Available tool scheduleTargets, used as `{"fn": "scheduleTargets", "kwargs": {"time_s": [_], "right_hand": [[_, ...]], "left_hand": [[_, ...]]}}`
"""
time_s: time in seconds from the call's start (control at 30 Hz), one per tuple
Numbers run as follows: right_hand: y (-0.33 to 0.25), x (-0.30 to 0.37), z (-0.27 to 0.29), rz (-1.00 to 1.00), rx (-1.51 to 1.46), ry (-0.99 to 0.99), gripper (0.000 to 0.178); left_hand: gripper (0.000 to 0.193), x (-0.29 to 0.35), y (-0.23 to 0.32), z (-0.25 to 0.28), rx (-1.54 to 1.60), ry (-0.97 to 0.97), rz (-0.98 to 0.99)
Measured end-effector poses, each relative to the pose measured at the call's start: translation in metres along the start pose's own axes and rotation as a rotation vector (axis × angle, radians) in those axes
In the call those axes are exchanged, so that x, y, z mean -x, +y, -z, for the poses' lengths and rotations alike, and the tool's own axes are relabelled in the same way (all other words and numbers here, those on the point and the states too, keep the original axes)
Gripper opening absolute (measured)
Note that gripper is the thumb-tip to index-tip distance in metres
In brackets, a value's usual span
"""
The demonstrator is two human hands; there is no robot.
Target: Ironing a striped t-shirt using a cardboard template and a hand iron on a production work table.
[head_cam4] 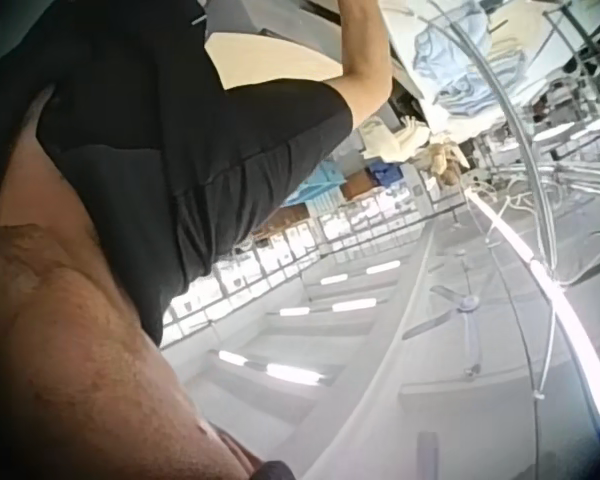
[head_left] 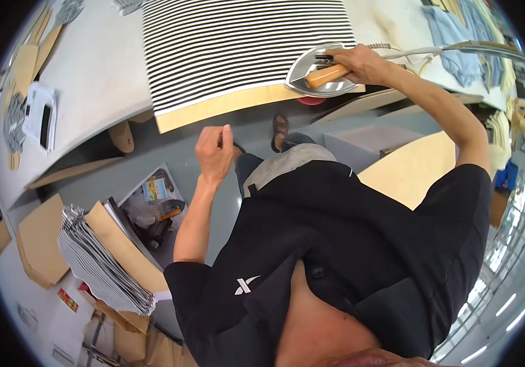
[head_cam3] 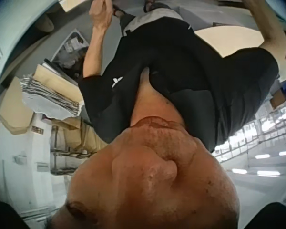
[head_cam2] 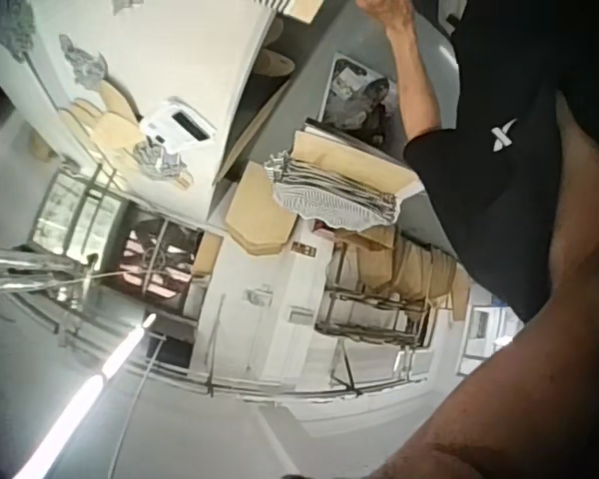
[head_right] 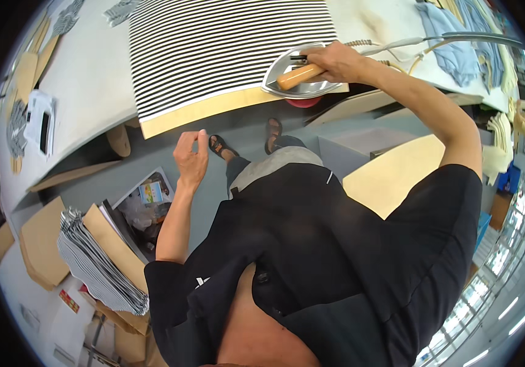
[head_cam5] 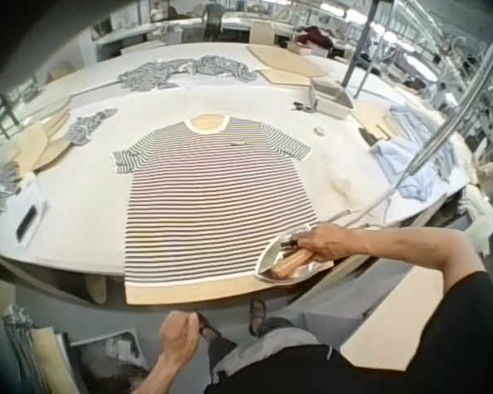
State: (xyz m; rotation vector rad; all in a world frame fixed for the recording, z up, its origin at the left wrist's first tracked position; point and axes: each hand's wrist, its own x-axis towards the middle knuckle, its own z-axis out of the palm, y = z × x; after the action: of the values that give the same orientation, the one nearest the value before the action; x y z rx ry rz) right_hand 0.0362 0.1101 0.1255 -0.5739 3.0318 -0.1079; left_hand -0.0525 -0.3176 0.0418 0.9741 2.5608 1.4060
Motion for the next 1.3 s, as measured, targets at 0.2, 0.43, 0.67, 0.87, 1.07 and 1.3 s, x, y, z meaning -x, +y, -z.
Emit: {"fn": "scheduleTargets", "kwargs": {"time_s": [0.2,0.43,0.67,0.87,1.07,1.3], "right_hand": [[0.064,0.079,0.011,-0.532,0.089,0.072,0.033],[0.133,0.080,-0.001,-0.762,-0.002,0.238,0.042],[0.153,0.082,-0.027,-0.574,-0.099,0.195,0.034],[0.145,0.047,-0.048,-0.405,-0.182,0.185,0.027],[0.111,0.032,-0.042,-0.333,-0.063,0.147,0.023],[0.084,0.017,-0.048,-0.237,-0.225,0.244,0.024]], "left_hand": [[0.044,-0.069,0.075,-0.121,-0.067,-0.198,-0.436],[0.071,-0.121,0.155,-0.267,-0.498,-0.558,-0.856],[0.064,-0.090,0.138,-0.314,-0.655,-0.436,-0.938],[0.064,-0.090,0.150,-0.276,-0.404,-0.401,-0.737],[0.070,-0.058,0.137,-0.250,-0.277,-0.435,-0.627],[0.077,-0.045,0.114,-0.207,-0.365,-0.449,-0.568]]}}
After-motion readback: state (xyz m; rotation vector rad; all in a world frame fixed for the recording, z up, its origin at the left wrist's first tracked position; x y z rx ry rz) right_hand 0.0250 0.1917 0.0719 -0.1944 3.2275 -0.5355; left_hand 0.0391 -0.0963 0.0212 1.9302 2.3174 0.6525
